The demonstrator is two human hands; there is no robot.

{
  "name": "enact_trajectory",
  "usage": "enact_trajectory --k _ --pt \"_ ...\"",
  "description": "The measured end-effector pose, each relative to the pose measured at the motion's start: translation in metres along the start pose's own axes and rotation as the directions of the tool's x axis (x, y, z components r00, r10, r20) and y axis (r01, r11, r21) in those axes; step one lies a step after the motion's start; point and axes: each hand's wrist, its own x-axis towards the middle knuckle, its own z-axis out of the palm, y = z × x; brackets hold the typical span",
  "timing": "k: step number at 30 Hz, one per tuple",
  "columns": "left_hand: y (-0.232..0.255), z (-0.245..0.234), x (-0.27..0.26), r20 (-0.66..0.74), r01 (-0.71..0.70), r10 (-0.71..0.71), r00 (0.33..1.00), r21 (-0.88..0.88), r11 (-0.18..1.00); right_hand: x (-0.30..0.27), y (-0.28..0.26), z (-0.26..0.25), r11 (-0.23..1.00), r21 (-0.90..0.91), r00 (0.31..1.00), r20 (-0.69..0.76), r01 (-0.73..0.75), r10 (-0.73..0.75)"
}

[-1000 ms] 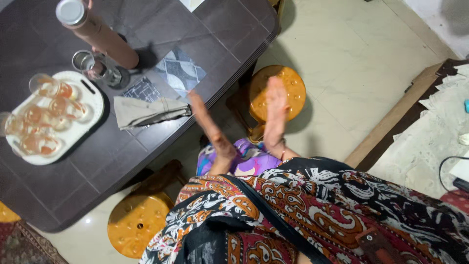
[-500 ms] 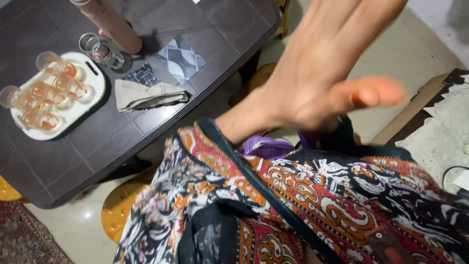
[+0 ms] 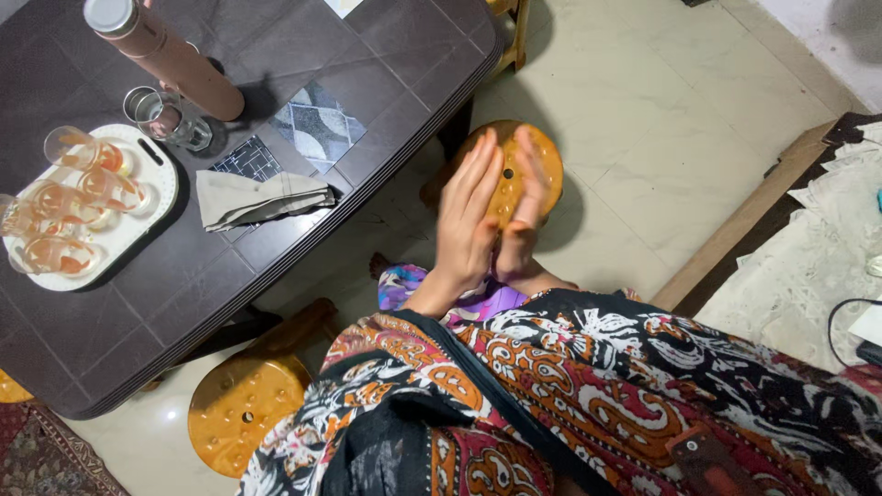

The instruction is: The person wipes a dark tiled tabletop with a cloth, then moves a thermos, metal cups, and a glass to clear the surface. They continue wiping the table and a white tray, then place several small glasses on the table and wipe the tray again.

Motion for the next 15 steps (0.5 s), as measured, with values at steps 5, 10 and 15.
enact_trajectory --k 5,10,15 --pt "-0.024 -0.033 -0.047 -0.423 0.099 0.067 0.904 0.36 0.928 -0.012 0.01 -0.021 0.999 0.001 0.989 -0.147 -0.034 0.034" --pt "-0.037 -0.098 -0.102 -0.421 0.25 0.094 0.902 0.687 0.682 0.04 0.005 -0.041 0.987 -0.094 0.884 -0.438 0.133 -0.161" --pt "-0.022 -0.134 -0.138 -0.559 0.376 0.18 0.809 0.729 0.572 0.104 0.059 0.082 0.774 -0.233 0.808 0.205 0.588 -0.552"
